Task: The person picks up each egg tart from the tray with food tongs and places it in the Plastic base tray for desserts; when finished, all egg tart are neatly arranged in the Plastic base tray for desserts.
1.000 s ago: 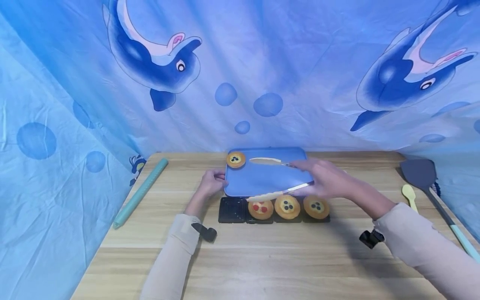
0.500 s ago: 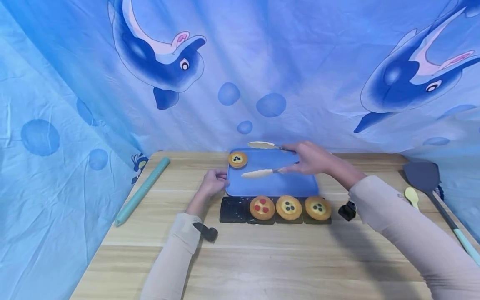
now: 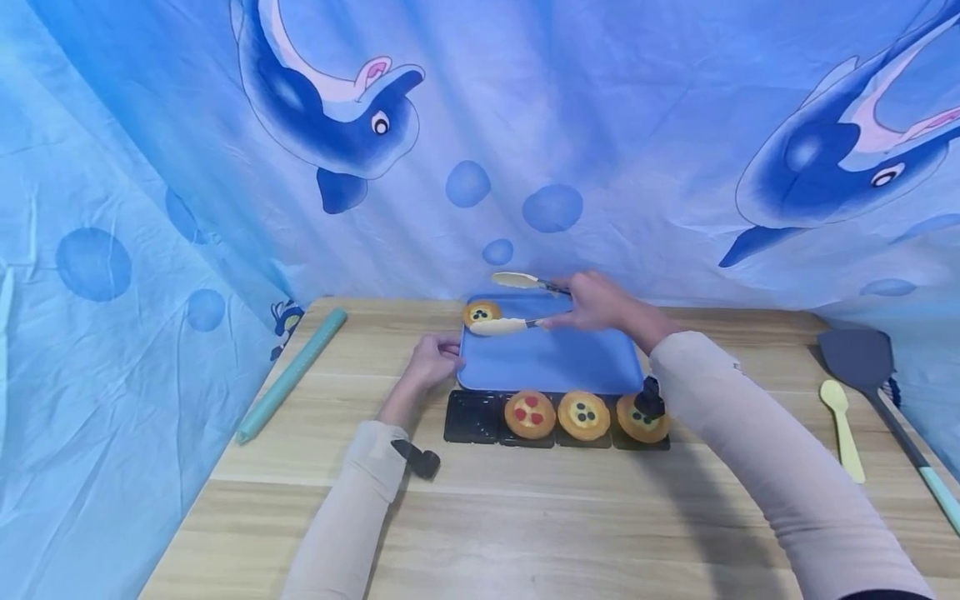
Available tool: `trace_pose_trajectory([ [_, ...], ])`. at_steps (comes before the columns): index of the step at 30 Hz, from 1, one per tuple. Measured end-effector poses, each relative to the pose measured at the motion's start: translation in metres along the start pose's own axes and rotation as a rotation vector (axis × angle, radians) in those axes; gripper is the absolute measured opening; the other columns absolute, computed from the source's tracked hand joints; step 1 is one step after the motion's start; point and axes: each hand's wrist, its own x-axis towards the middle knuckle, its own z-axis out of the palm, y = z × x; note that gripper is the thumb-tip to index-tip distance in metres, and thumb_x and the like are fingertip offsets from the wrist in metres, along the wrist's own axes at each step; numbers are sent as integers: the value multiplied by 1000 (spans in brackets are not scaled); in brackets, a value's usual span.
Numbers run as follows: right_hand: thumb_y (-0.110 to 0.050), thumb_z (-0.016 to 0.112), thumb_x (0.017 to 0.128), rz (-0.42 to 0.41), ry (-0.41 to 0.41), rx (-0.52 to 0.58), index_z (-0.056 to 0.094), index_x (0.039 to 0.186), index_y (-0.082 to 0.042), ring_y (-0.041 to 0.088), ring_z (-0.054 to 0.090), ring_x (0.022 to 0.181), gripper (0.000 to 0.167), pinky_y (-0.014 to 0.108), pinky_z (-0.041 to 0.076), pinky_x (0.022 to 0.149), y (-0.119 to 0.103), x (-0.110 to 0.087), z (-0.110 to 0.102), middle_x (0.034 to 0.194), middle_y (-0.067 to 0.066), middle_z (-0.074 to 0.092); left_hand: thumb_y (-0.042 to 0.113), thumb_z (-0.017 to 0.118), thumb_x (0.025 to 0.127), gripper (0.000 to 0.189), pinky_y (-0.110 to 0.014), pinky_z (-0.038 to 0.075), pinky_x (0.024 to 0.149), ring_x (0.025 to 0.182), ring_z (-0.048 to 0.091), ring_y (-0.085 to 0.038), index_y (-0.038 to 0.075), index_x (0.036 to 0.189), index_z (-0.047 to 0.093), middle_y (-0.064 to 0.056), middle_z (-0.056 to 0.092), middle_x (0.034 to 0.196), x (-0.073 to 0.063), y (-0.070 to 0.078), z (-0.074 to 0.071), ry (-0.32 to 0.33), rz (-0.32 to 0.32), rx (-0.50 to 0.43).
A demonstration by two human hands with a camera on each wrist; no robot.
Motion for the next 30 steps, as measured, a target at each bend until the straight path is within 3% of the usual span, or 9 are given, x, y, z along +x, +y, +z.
trace_pose_trajectory([
  [2, -50, 77, 82, 5, -4, -4, 49, 142, 4, 14, 33, 41, 85, 35, 49, 63, 1, 5, 4, 73, 14, 62, -14, 66, 76, 51, -37, 57, 86, 96, 63, -32, -12, 126, 57, -21, 62, 106, 0, 1, 0, 7, 4, 16],
  [4, -50, 77, 82, 10, -10, -18, 50, 141, 4, 15, 48, 52, 85, 37, 53, 74, 1, 9, 7, 94, 20, 69, -13, 66, 76, 51, -38, 57, 87, 97, 63, -33, -11, 126, 57, -22, 63, 107, -1, 1, -1, 7, 6, 24],
  [7, -51, 77, 82, 22, -23, -48, 51, 140, 4, 27, 67, 85, 84, 43, 55, 91, 1, 14, 12, 124, 23, 64, -12, 66, 77, 49, -38, 57, 87, 97, 64, -33, -10, 126, 58, -22, 63, 107, 0, 2, -2, 6, 4, 32],
  [9, -51, 76, 82, 27, -31, -71, 51, 139, 5, 34, 63, 110, 83, 47, 52, 98, 0, 16, 15, 134, 22, 58, -11, 66, 78, 49, -38, 58, 86, 97, 64, -33, -10, 125, 58, -22, 63, 107, 1, 1, -2, 0, 0, 30],
  [12, -50, 76, 83, 47, -43, -84, 50, 140, 4, 38, 56, 121, 83, 50, 49, 101, -3, 19, 20, 136, 22, 56, -11, 66, 78, 48, -37, 58, 84, 96, 65, -33, -11, 126, 58, -22, 64, 106, 1, 0, -3, -10, 6, 32],
  [17, -47, 75, 85, 63, -28, -93, 52, 139, 4, 36, 61, 113, 78, 49, 52, 97, -6, 23, 31, 132, 22, 59, -10, 67, 78, 48, -36, 59, 84, 96, 65, -33, -12, 125, 58, -23, 64, 106, 2, -1, -3, -11, 20, 34],
  [20, -45, 74, 87, 64, -19, -89, 58, 133, 3, 29, 66, 93, 69, 45, 56, 86, -7, 25, 40, 123, 21, 65, -10, 66, 78, 47, -36, 59, 84, 96, 65, -33, -12, 125, 58, -23, 64, 106, 2, -1, -2, -5, 20, 38],
  [24, -42, 73, 89, 86, -5, -80, 61, 131, 1, 18, 61, 70, 61, 36, 56, 71, -7, 27, 47, 114, 18, 69, -11, 66, 78, 46, -36, 59, 83, 95, 65, -33, -12, 124, 59, -23, 64, 106, 1, -1, -2, 0, 14, 41],
  [30, -41, 72, 89, 109, 2, -79, 59, 134, 0, 16, 58, 63, 62, 33, 53, 63, -8, 27, 49, 109, 15, 70, -13, 66, 78, 48, -35, 59, 82, 96, 64, -32, -11, 125, 59, -22, 63, 107, 0, 1, 0, 8, 2, 26],
])
